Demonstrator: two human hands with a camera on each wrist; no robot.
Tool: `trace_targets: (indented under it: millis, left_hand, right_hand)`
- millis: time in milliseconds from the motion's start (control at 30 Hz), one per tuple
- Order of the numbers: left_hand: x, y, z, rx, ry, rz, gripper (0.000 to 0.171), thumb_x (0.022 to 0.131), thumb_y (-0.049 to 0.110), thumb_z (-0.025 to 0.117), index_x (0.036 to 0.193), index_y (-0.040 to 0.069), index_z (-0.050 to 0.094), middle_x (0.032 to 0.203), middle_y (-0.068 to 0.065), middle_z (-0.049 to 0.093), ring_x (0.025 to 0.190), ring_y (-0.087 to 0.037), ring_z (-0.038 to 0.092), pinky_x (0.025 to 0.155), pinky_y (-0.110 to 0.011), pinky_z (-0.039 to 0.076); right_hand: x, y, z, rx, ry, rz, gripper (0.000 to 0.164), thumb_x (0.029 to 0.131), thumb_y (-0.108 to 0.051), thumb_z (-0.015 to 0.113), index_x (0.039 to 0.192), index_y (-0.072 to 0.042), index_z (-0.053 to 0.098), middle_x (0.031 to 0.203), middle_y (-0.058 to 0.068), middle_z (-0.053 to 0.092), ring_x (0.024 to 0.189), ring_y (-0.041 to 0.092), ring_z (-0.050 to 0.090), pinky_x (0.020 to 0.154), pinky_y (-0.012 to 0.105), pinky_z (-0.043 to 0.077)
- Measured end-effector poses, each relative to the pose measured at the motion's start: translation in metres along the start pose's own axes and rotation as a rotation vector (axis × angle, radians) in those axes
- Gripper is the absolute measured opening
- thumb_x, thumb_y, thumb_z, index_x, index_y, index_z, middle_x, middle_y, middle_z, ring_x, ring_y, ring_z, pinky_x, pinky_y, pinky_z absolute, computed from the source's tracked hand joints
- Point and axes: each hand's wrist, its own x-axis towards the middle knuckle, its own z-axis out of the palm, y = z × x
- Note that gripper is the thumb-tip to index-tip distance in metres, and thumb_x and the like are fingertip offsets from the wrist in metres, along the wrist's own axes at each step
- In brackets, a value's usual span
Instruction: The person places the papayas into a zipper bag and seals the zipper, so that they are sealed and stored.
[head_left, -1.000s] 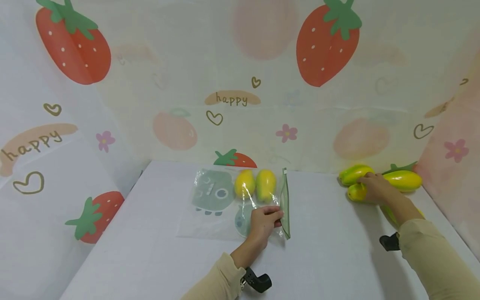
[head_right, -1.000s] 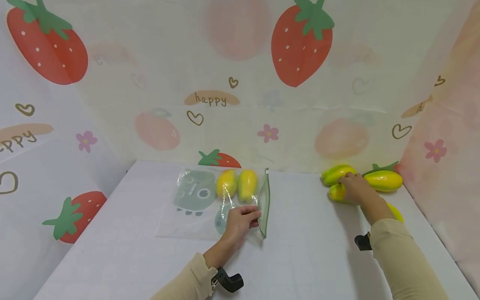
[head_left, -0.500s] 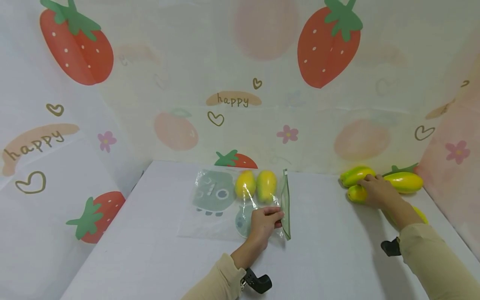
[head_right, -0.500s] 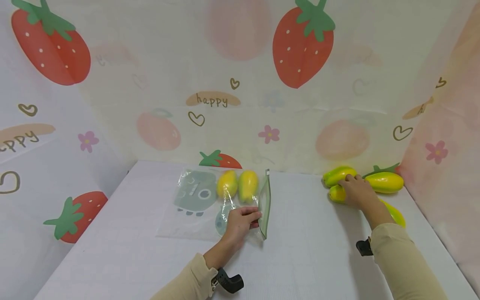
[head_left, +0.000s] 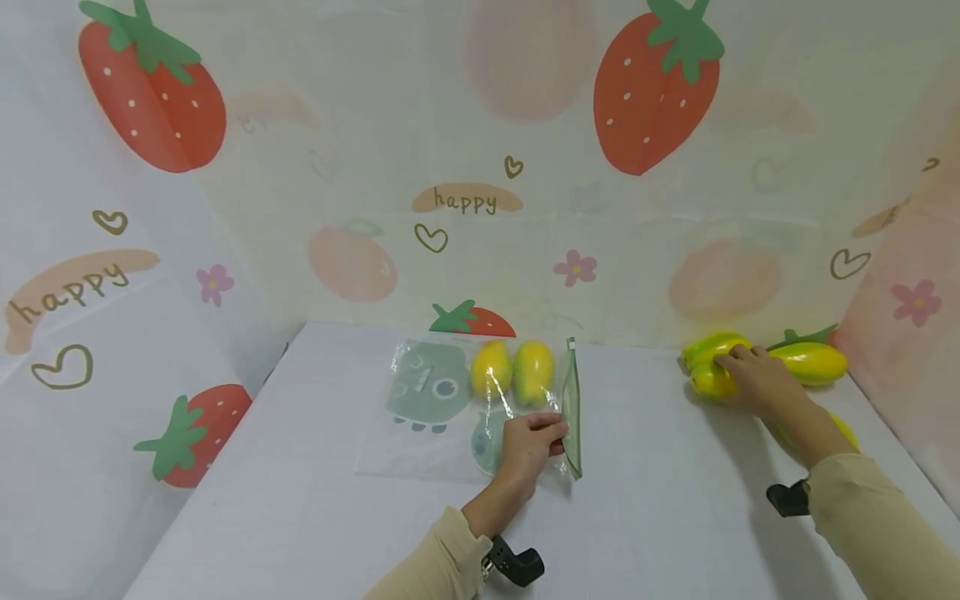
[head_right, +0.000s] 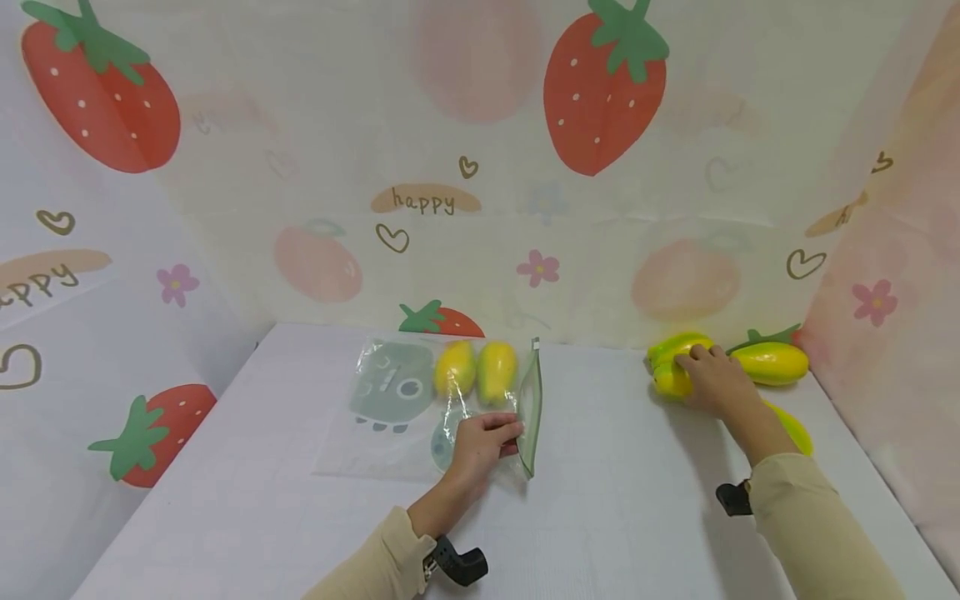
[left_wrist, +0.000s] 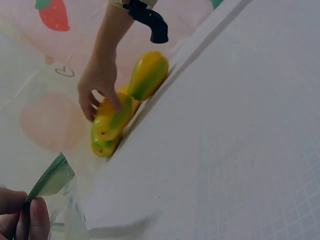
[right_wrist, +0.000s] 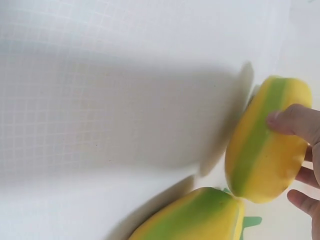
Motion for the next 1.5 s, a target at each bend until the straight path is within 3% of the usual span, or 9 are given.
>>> trace_targets:
  millis: [300, 467, 800, 1000, 1200, 1500]
  left_hand:
    - [-0.001, 0.002, 0.002, 0.018, 0.006, 0.008, 0.019, 0.085, 0.001, 0.071, 0.103, -0.006, 0.07, 0.088, -0.011, 0.071, 0.061, -0.006, 0.061, 0.065, -0.023, 0.059]
    - [-0.003, 0.003, 0.002, 0.021, 0.005, 0.008, 0.02, 0.085, 0.001, 0.071, 0.104, -0.006, 0.07, 0.088, -0.011, 0.07, 0.061, -0.006, 0.06, 0.064, -0.024, 0.059]
    - [-0.002, 0.001, 0.002, 0.018, 0.004, 0.007, 0.019, 0.085, 0.002, 0.07, 0.103, -0.006, 0.07, 0.087, -0.01, 0.069, 0.061, -0.006, 0.06, 0.064, -0.022, 0.059]
    - [-0.002, 0.0, 0.001, 0.028, -0.006, 0.011, 0.019, 0.086, 0.003, 0.07, 0.103, -0.005, 0.07, 0.087, -0.009, 0.069, 0.063, -0.006, 0.061, 0.066, -0.022, 0.059]
    - [-0.004, 0.001, 0.001, 0.026, -0.013, 0.014, 0.019, 0.086, 0.003, 0.07, 0.103, -0.005, 0.07, 0.088, -0.01, 0.07, 0.063, -0.006, 0.061, 0.066, -0.023, 0.059]
    - [-0.002, 0.001, 0.001, 0.014, -0.015, 0.011, 0.019, 0.086, 0.002, 0.07, 0.103, -0.005, 0.07, 0.087, -0.009, 0.07, 0.063, -0.006, 0.061, 0.066, -0.022, 0.059]
  right_hand:
    - [-0.002, -0.004, -0.004, 0.028, 0.079, -0.052, 0.057, 0.074, -0.016, 0.081, 0.121, 0.005, 0.058, 0.115, 0.03, 0.057, 0.103, 0.049, 0.05, 0.089, 0.064, 0.044]
    - [-0.003, -0.009, -0.006, 0.057, 0.067, -0.016, 0.062, 0.074, -0.018, 0.082, 0.125, 0.005, 0.055, 0.117, 0.031, 0.055, 0.103, 0.049, 0.049, 0.09, 0.064, 0.044]
    - [-0.004, -0.016, -0.004, 0.236, 0.137, 0.02, 0.062, 0.076, -0.022, 0.079, 0.123, 0.008, 0.054, 0.112, 0.036, 0.054, 0.093, 0.05, 0.055, 0.08, 0.061, 0.046]
    - [-0.004, -0.023, -0.006, 0.313, 0.076, 0.058, 0.064, 0.08, -0.029, 0.077, 0.128, 0.007, 0.052, 0.117, 0.037, 0.052, 0.098, 0.051, 0.054, 0.081, 0.063, 0.041]
    - [-0.003, -0.034, -0.006, 0.381, 0.028, 0.082, 0.068, 0.083, -0.033, 0.075, 0.13, 0.009, 0.051, 0.111, 0.031, 0.055, 0.093, 0.038, 0.054, 0.077, 0.052, 0.049]
    - [0.001, -0.047, -0.008, 0.548, 0.018, 0.084, 0.068, 0.086, -0.034, 0.073, 0.13, 0.013, 0.051, 0.116, 0.034, 0.06, 0.097, 0.039, 0.061, 0.077, 0.045, 0.057]
